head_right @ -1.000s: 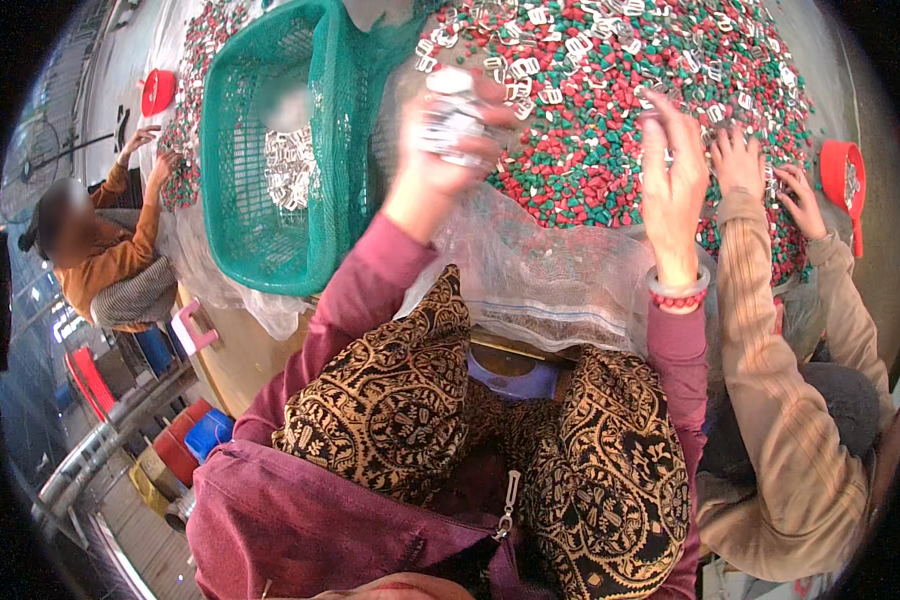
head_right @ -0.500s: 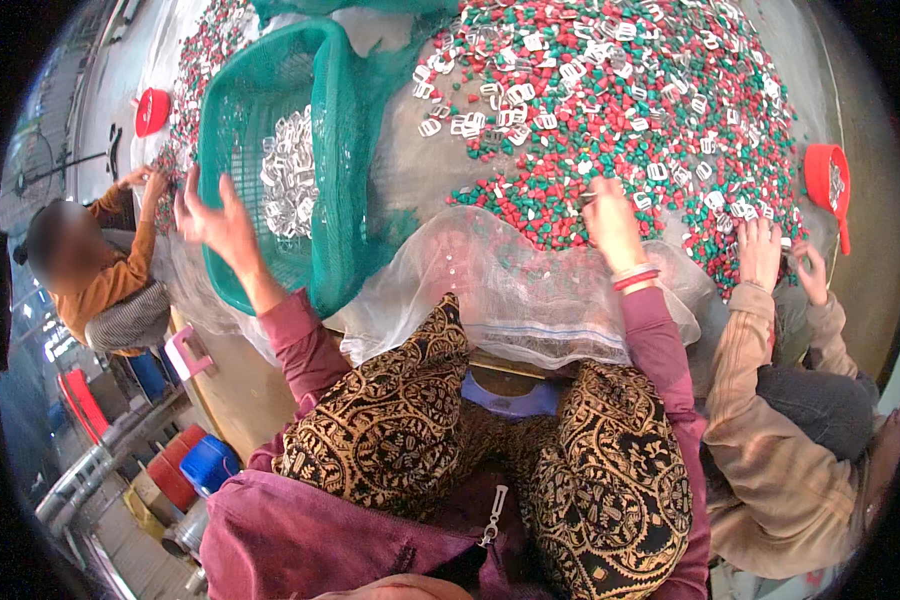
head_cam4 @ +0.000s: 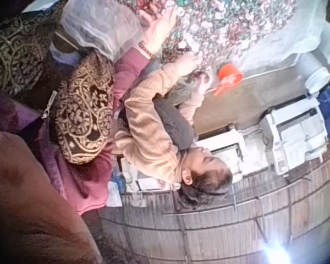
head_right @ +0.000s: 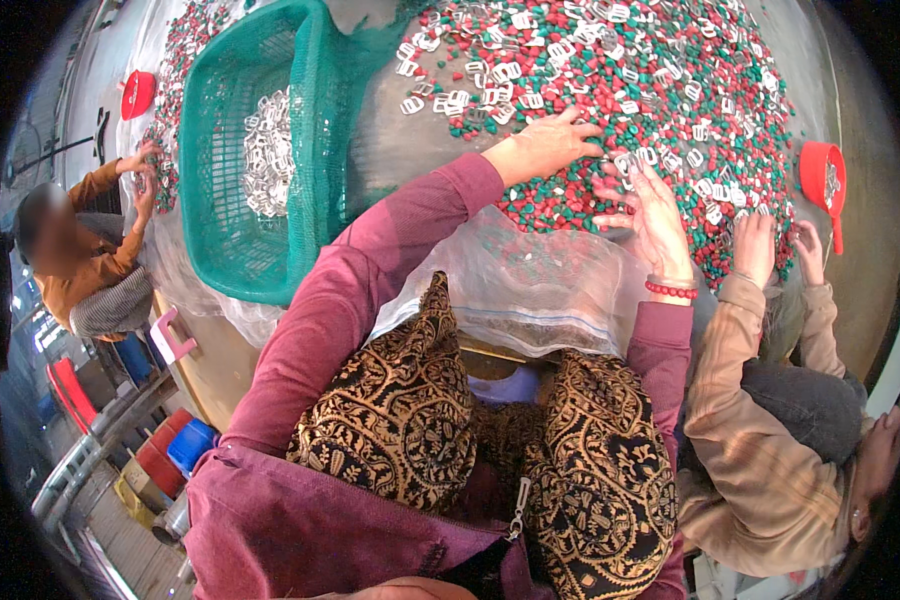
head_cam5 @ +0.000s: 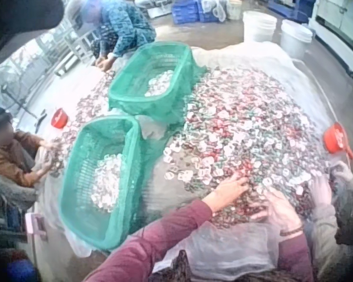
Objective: The person sits at a table and sorts small red, green, and white plastic pieces by hand, placing selected white pieces into a green basket. Other workers are also sorting similar pieces nearby.
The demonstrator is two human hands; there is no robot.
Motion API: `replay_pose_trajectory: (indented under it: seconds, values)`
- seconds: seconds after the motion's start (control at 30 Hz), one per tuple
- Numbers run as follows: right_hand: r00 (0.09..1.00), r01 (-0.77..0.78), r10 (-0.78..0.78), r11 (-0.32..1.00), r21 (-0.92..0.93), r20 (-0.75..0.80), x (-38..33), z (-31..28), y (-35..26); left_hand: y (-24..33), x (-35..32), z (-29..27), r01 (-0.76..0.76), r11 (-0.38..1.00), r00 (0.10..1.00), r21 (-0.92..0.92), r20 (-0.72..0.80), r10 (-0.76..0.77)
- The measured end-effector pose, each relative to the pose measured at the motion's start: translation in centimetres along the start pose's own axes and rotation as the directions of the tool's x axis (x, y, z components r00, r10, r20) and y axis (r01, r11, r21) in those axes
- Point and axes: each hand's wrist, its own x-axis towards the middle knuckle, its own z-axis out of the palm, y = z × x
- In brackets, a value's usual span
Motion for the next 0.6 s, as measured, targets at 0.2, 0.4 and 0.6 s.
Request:
replay_pose_trajectory:
  seconds: [0.2,0.4,0.6]
  values:
    - [0.831,-0.003,-0.490,0.468,-0.884,-0.262,1.5,-7.3,3.5,2.6,-0.6,1.4,0.087,0.986,0.983,0.143,0.149,-0.108]
    - [0.757,0.261,-0.654,0.272,-0.926,0.021,4.0,-2.7,8.5,4.5,-2.4,1.4,0.256,0.955,0.946,0.148,0.165,-0.279]
    - [0.985,0.106,-0.091,0.989,-0.098,0.149,3.6,2.0,5.9,-0.1,-4.4,-2.2,0.649,0.231,0.727,-0.725,0.500,-0.471]
